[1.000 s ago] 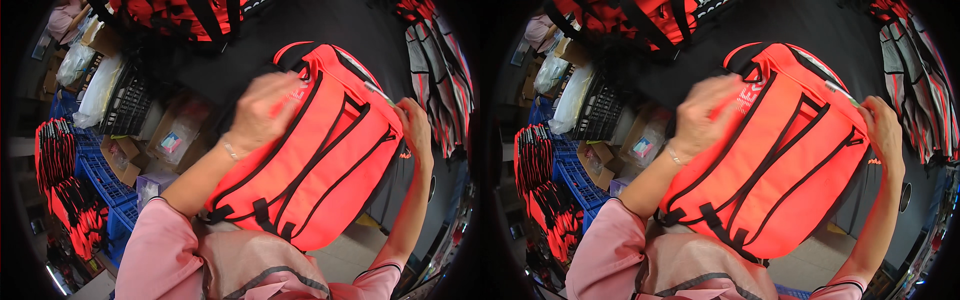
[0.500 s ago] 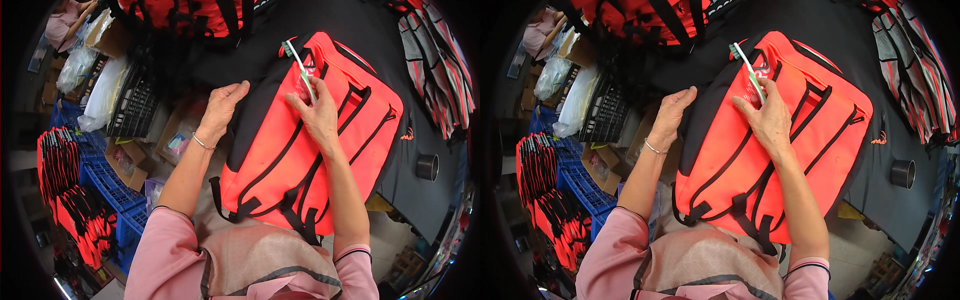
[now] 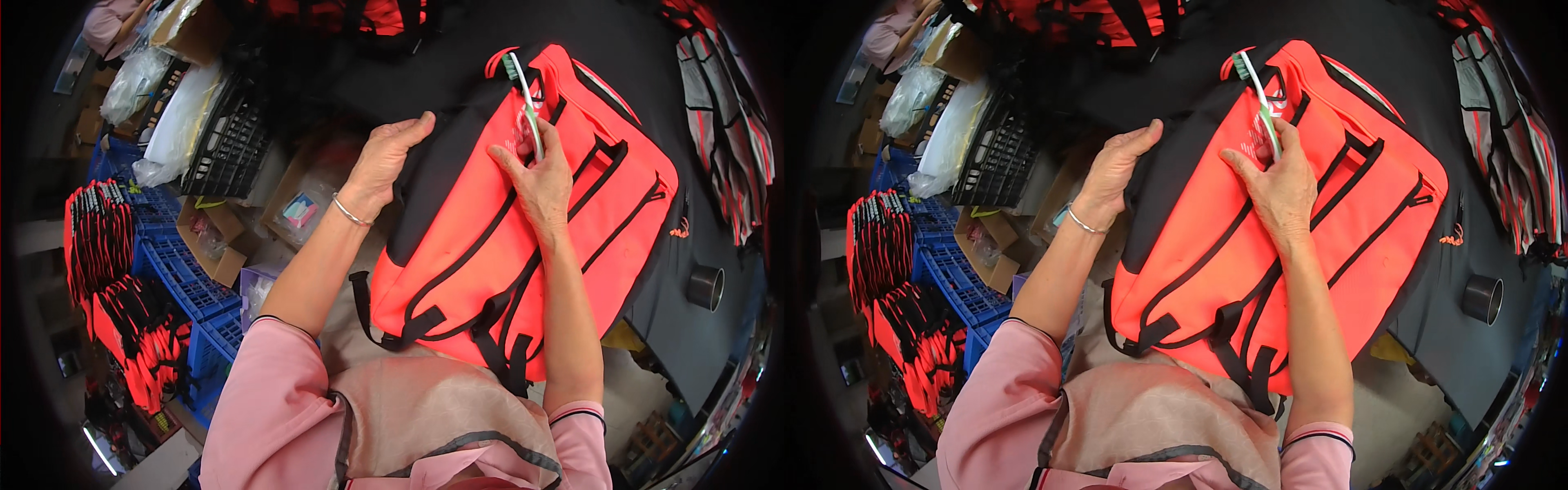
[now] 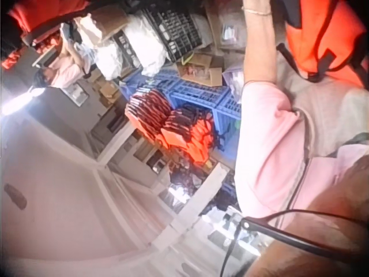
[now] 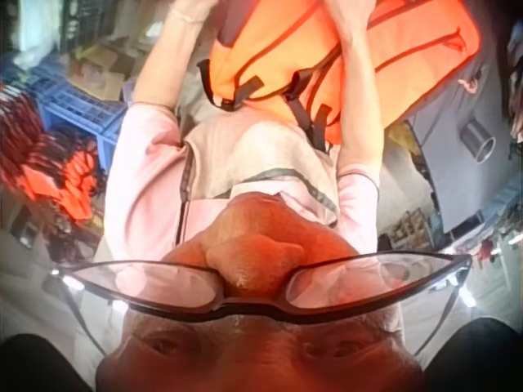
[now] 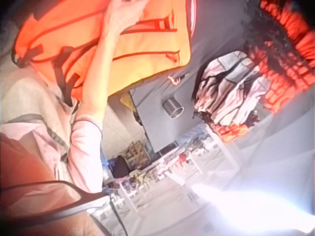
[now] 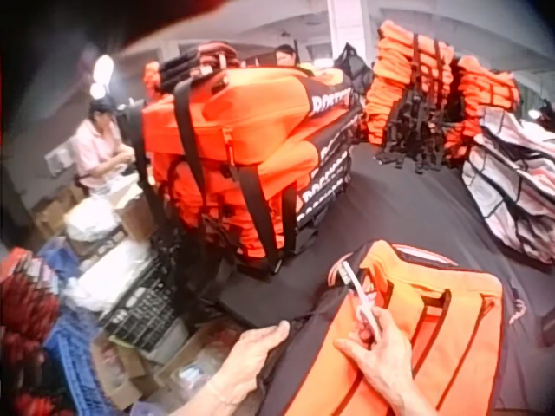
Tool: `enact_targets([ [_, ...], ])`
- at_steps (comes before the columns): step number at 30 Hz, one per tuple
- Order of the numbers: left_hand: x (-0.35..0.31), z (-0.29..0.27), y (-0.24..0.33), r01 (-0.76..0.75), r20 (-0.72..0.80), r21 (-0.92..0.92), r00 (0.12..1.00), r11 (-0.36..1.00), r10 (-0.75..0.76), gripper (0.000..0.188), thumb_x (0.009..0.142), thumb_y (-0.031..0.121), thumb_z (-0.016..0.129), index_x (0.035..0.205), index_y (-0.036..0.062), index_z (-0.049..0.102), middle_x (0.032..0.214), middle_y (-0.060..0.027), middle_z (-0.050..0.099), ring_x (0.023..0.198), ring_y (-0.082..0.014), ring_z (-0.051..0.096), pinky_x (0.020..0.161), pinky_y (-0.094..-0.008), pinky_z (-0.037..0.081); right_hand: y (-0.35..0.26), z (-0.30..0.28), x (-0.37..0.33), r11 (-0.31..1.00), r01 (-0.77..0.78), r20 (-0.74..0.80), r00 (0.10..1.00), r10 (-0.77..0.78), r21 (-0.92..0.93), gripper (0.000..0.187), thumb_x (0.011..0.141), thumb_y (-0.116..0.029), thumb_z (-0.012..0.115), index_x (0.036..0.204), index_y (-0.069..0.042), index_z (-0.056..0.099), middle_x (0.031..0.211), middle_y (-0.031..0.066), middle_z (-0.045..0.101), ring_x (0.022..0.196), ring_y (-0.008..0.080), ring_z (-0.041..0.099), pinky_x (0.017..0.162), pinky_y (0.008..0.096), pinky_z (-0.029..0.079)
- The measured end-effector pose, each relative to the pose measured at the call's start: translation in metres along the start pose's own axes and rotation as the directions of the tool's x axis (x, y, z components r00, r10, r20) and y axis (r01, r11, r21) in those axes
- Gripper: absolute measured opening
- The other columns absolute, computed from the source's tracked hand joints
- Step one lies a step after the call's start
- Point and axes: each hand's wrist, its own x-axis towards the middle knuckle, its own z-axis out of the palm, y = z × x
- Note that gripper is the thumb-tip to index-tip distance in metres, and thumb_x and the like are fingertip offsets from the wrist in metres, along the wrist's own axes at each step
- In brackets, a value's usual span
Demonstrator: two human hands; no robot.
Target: The person unfolds a red and black bag, inspects the interior, and secures the zipper. They use scissors to trim excess threads from the bag's straps and edges, then use a small tool to smooth the seams before placing the finished bag on a stack.
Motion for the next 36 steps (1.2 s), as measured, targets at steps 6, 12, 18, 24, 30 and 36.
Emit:
enact_targets([
  [6, 0.004, 0.003, -0.007, -0.281, -0.032, 0.61, 0.925, 0.74, 0.378, 0.031, 0.099, 0.028, 0.062, 0.094, -0.0009, 0.07, 0.078, 0.0027, 0.063, 0.071, -0.0028, 0.052, 0.064, -0.0221, 0.046, 0.0, 0.0, -0.002, 0.999, 0.032, -0.006, 0.999, -0.032, -0.008, 0.067, 0.073, -0.038, 0.086, 0.125, -0.009, 0.057, 0.086, 0.004, 0.066, 0.076, 0.0185, 0.064, 0.073, 0.0348, 0.051],
  [12, 0.008, 0.017, 0.002, -0.421, 0.183, 0.872, 0.756, 0.252, 0.628, 0.03, 0.097, 0.023, 0.061, 0.08, -0.0026, 0.059, 0.063, -0.018, 0.048, 0.054, -0.0231, 0.048, 0.056, -0.0358, 0.043, 0.01, 0.006, 0.002, 0.997, 0.065, -0.046, 0.997, -0.067, -0.045, 0.068, 0.073, -0.037, 0.086, 0.127, -0.009, 0.056, 0.086, 0.008, 0.068, 0.079, 0.0247, 0.067, 0.074, 0.0382, 0.052],
  [18, -0.014, 0.007, -0.005, -0.42, 0.106, 0.815, 0.785, 0.399, 0.611, 0.025, 0.097, 0.022, 0.058, 0.099, -0.0019, 0.062, 0.089, -0.0218, 0.063, 0.085, -0.0399, 0.063, 0.075, -0.0425, 0.049, 0.002, -0.016, -0.003, 0.904, 0.005, 0.019, 1.0, -0.015, 0.429, 0.022, 0.088, -0.018, 0.073, 0.097, 0.001, 0.066, 0.074, -0.0043, 0.052, 0.066, 0.0054, 0.042, 0.058, 0.0242, 0.036],
  [24, -0.085, -0.002, -0.034, -0.15, -0.002, 0.874, 0.95, 0.462, 0.312, 0.097, 0.075, 0.058, 0.077, 0.139, -0.0076, 0.044, 0.13, -0.0283, 0.053, 0.123, -0.0382, 0.054, 0.105, -0.0421, 0.043, 0.048, -0.143, -0.081, 0.759, 0.078, -0.366, 0.905, 0.219, 0.647, 0.018, 0.095, -0.02, 0.067, 0.084, -0.008, 0.06, 0.067, -0.0106, 0.042, 0.049, -0.0006, 0.03, 0.045, 0.019, 0.019],
  [30, -0.073, 0.003, -0.037, -0.023, -0.019, 0.816, 0.998, 0.577, 0.067, 0.105, 0.071, 0.054, 0.079, 0.139, -0.0159, 0.04, 0.135, -0.0339, 0.052, 0.127, -0.0408, 0.053, 0.108, -0.04, 0.043, 0.162, -0.249, -0.155, 0.903, -0.049, -0.533, 0.793, 0.295, 0.427, 0.032, 0.098, -0.03, 0.064, 0.112, -0.001, 0.063, 0.081, 0.0007, 0.061, 0.06, 0.0021, 0.045, 0.05, 0.0184, 0.033],
  [36, -0.059, 0.001, -0.046, -0.143, 0.042, 0.776, 0.984, 0.614, 0.175, 0.102, 0.07, 0.052, 0.081, 0.137, -0.0146, 0.042, 0.13, -0.0315, 0.057, 0.123, -0.0375, 0.057, 0.106, -0.0385, 0.045, 0.209, -0.173, -0.163, 0.926, -0.341, -0.584, 0.723, 0.37, 0.164, 0.057, 0.091, -0.046, 0.069, 0.119, 0.004, 0.064, 0.096, 0.0101, 0.068, 0.079, 0.0164, 0.061, 0.072, 0.0314, 0.05],
])
